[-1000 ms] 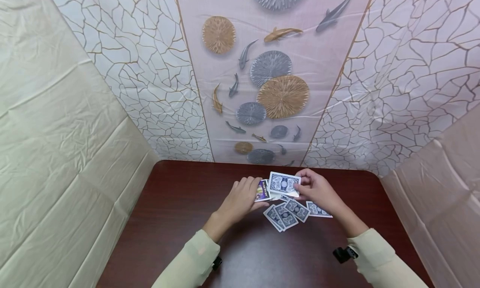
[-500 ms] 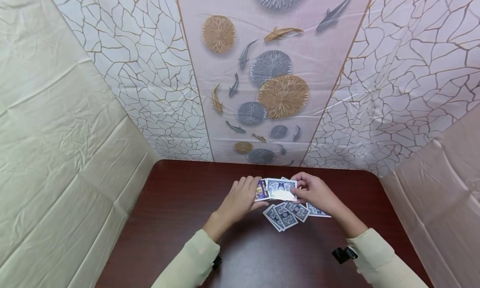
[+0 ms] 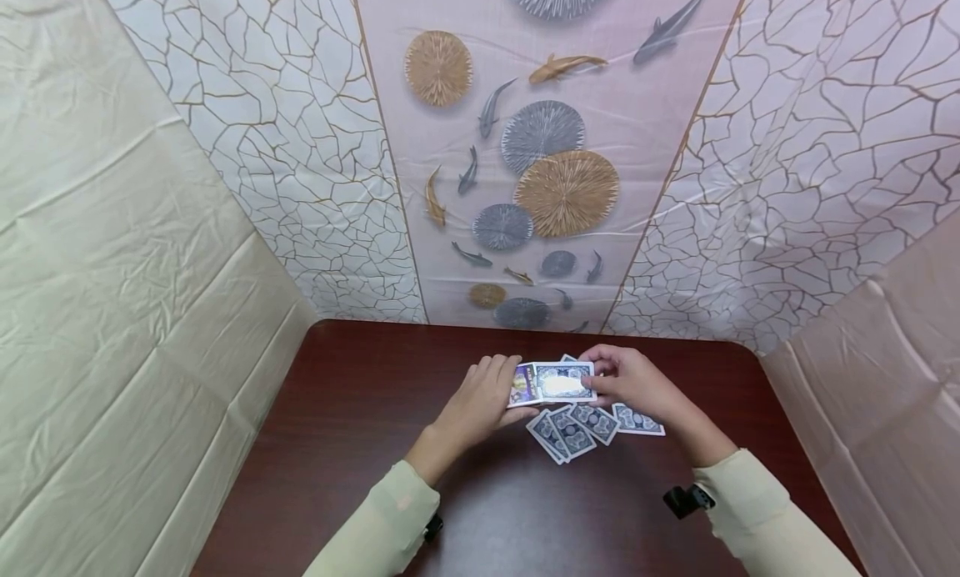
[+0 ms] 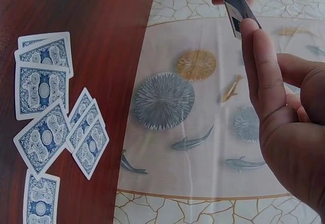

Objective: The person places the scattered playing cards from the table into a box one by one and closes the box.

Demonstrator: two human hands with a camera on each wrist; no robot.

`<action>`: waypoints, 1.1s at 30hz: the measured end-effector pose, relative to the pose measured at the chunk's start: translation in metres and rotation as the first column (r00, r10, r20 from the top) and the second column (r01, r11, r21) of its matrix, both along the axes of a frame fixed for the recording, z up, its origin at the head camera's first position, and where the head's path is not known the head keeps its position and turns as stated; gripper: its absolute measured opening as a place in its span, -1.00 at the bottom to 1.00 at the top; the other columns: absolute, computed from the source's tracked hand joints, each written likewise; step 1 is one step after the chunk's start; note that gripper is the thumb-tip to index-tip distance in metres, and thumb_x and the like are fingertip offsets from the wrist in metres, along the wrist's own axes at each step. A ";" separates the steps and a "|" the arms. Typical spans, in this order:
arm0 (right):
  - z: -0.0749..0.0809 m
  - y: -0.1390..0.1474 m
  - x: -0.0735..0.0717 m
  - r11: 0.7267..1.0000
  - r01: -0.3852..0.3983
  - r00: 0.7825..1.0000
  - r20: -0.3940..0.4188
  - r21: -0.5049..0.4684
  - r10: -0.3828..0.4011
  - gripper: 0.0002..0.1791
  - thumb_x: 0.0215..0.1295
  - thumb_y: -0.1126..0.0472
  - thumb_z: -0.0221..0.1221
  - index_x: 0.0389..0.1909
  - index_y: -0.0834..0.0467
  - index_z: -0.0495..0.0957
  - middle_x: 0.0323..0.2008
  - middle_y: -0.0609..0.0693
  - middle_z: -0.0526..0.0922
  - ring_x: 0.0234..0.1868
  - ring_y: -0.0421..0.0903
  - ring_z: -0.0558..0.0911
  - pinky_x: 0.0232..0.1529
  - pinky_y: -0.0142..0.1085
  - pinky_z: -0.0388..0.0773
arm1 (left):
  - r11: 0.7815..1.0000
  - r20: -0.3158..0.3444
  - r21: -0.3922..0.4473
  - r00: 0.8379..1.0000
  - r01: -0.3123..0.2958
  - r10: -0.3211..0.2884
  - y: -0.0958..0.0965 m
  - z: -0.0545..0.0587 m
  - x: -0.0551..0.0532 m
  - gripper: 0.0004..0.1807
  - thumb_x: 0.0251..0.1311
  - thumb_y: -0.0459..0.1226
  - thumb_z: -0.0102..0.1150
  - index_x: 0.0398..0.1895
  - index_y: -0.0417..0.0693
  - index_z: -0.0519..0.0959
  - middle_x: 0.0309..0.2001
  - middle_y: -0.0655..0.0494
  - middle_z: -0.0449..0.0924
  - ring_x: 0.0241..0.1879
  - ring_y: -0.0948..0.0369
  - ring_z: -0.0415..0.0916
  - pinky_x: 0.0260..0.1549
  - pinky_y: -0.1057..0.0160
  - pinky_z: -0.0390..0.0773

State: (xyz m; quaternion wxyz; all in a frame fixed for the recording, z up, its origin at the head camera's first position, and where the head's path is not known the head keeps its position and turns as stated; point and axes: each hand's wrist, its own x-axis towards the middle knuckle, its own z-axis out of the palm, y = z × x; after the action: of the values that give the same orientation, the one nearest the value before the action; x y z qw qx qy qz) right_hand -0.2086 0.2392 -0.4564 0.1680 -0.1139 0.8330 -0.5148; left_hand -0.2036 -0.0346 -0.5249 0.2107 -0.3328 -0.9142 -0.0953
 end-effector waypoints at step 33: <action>-0.002 -0.016 -0.012 0.998 0.068 0.996 0.062 0.017 -0.069 -0.60 0.41 0.26 0.29 0.16 0.36 0.49 -0.17 0.15 0.73 -0.32 -0.12 0.73 -0.29 -0.25 0.74 | 1.000 -0.060 -0.028 0.998 0.013 -0.015 0.001 0.000 -0.001 -0.19 0.19 0.24 0.30 0.23 -0.21 0.44 -0.07 0.01 0.55 -0.17 0.11 0.44 -0.27 0.18 0.46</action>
State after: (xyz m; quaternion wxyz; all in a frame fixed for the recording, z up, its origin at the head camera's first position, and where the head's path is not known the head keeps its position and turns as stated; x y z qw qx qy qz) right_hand -0.2202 0.2230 -0.4580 0.1770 -0.0677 0.8346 -0.5172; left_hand -0.2050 -0.0334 -0.5249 0.2330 -0.3449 -0.9062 -0.0741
